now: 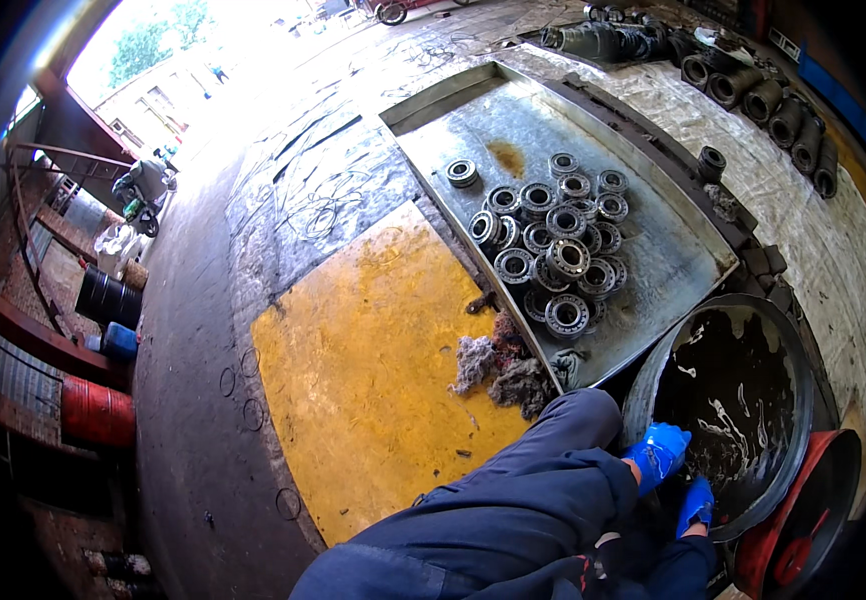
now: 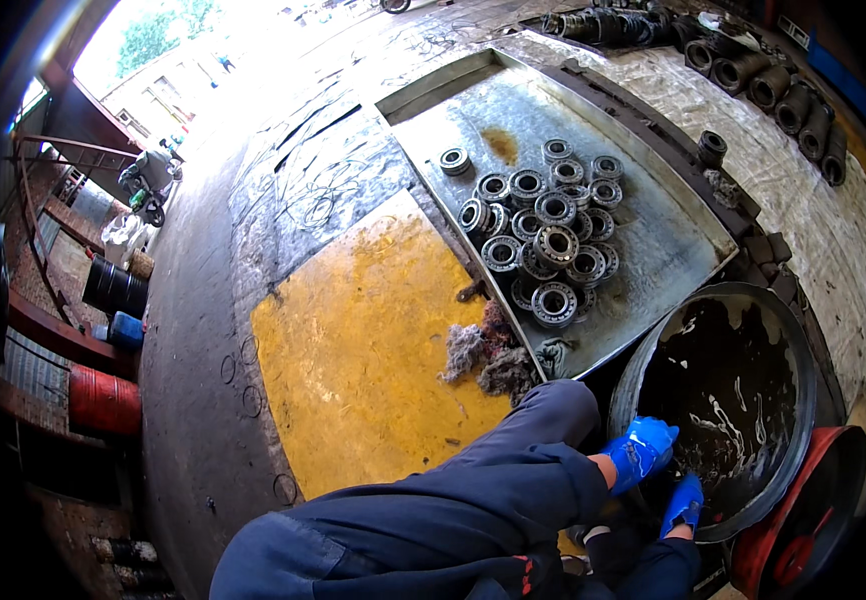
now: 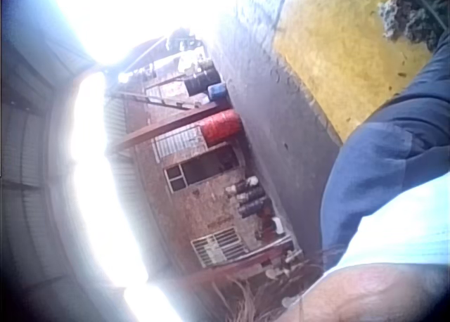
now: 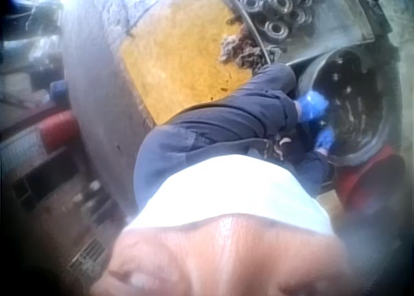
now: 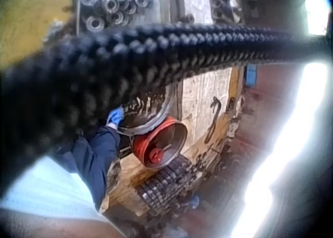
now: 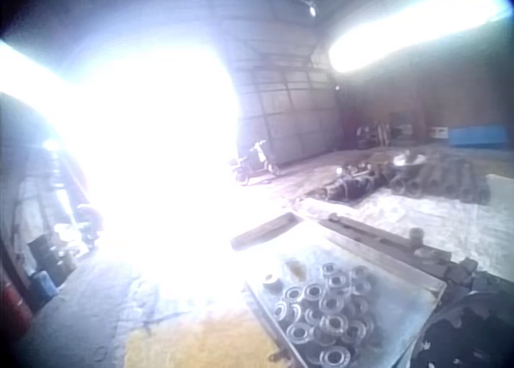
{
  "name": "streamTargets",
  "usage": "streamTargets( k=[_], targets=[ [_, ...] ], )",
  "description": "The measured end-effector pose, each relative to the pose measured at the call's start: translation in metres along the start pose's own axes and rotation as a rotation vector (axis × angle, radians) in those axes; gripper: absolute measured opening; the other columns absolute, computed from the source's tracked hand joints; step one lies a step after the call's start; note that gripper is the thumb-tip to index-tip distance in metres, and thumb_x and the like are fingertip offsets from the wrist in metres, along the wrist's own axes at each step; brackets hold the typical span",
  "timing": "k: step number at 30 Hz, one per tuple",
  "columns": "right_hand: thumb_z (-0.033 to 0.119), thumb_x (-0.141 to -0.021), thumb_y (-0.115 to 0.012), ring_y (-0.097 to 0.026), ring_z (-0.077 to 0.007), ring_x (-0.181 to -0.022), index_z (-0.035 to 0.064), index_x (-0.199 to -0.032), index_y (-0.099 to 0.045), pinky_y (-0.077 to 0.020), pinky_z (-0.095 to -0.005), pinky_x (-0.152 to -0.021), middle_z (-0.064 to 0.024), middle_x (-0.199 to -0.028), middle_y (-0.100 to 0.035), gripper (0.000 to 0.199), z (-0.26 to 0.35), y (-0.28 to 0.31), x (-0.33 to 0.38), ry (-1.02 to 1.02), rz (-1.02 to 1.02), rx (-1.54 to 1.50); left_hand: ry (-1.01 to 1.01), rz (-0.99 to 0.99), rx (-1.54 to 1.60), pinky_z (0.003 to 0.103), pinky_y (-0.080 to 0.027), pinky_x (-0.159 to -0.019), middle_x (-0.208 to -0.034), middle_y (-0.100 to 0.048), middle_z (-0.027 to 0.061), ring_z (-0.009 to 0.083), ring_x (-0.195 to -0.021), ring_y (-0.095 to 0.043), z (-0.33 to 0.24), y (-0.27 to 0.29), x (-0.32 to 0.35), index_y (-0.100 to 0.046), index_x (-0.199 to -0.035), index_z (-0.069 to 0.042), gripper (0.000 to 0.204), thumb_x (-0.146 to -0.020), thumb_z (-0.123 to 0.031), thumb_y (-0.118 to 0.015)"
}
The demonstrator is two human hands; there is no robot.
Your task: The person repeatedly dips metal bearing parts into a bucket of dark liquid, scrubs them with gloved hands, and places them into a cloth bag. The person handles the parts one at a time, ensuring each is coated and cleaned before moving to the next.
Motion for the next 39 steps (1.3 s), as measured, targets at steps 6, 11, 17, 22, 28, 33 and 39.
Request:
streamTargets(
  k=[6,11,17,22,28,33,39],
  targets=[
    [0.027,-0.095,-0.064,-0.072,-0.0403,-0.092,0.0067,-0.104,-0.073,-0.0549,-0.0494,-0.084,-0.0177,-0.095,-0.075,0.024,0.019,-0.03,-0.017,0.156,0.057,0.326,0.011,0.036,-0.003,0.048,-0.056,-0.09,-0.112,-0.074,0.0154,0.0358,-0.105,-0.071,0.004,0.007,0.013,-0.071,-0.117,-0.011,0.031,-0.088,-0.021,-0.068],
    [0.027,-0.098,-0.056,-0.072,-0.0402,-0.092,0.0066,-0.104,-0.074,-0.055,-0.048,-0.082,-0.0191,-0.098,-0.075,0.027,0.039,-0.02,-0.026,0.291,0.014,0.354,-0.012,-0.01,-0.013,0.048,-0.057,-0.085,-0.104,-0.075,0.0166,0.036,-0.1,-0.072,-0.003,0.007,0.007,-0.072,-0.112,-0.012,0.028,-0.087,-0.024,-0.068],
    [0.024,-0.096,-0.058,-0.068,-0.0461,-0.102,0.0048,-0.106,-0.075,-0.0547,-0.0513,-0.084,-0.0256,-0.108,-0.072,0.028,0.017,0.008,0.004,0.143,-0.243,-0.227,-0.067,-0.179,-0.128,0.048,-0.058,-0.08,-0.096,-0.075,0.0158,0.0356,-0.09,-0.073,0.007,0.022,0.004,-0.073,-0.099,-0.012,0.024,-0.086,-0.03,-0.067],
    [0.029,-0.094,-0.063,-0.075,-0.0284,-0.101,0.0213,-0.11,-0.079,-0.0578,-0.0427,-0.079,-0.0079,-0.108,-0.078,0.024,0.076,-0.028,-0.031,0.311,0.335,0.624,0.027,0.011,-0.098,0.05,-0.057,-0.088,-0.104,-0.075,0.018,0.0378,-0.099,-0.072,0.002,0.025,0.0,-0.07,-0.111,-0.01,0.035,-0.092,-0.039,-0.062],
    [0.028,-0.093,-0.066,-0.071,-0.0376,-0.104,0.012,-0.113,-0.077,-0.0558,-0.0485,-0.084,-0.0173,-0.111,-0.075,0.028,0.027,0.007,0.004,0.025,0.074,0.019,0.065,0.082,-0.155,0.051,-0.057,-0.087,-0.107,-0.075,0.0178,0.0382,-0.101,-0.071,0.006,0.021,0.003,-0.068,-0.111,-0.009,0.037,-0.092,-0.04,-0.06],
    [0.033,-0.093,-0.067,-0.071,-0.0364,-0.106,0.0118,-0.117,-0.075,-0.0557,-0.0494,-0.087,-0.0169,-0.115,-0.074,0.033,0.047,0.006,0.001,0.033,0.24,0.153,0.051,0.107,-0.158,0.05,-0.056,-0.091,-0.111,-0.074,0.0172,0.0369,-0.105,-0.071,0.002,0.02,0.004,-0.068,-0.114,-0.009,0.039,-0.093,-0.04,-0.059],
    [0.034,-0.09,-0.07,-0.07,-0.0353,-0.11,0.0116,-0.119,-0.074,-0.0548,-0.049,-0.092,-0.0178,-0.117,-0.073,0.037,0.05,-0.013,-0.016,0.058,0.347,0.276,0.045,0.109,-0.176,0.049,-0.056,-0.092,-0.112,-0.074,0.0162,0.0364,-0.106,-0.071,-0.003,0.022,0.004,-0.068,-0.119,-0.01,0.042,-0.093,-0.042,-0.058]
  ],
)
Point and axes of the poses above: each hand's wrist, its own x-axis away from the middle knuckle, its own y-axis out of the back of the hand, z = x × y, the point moved 10 cm from there along -x, towards the middle knuckle
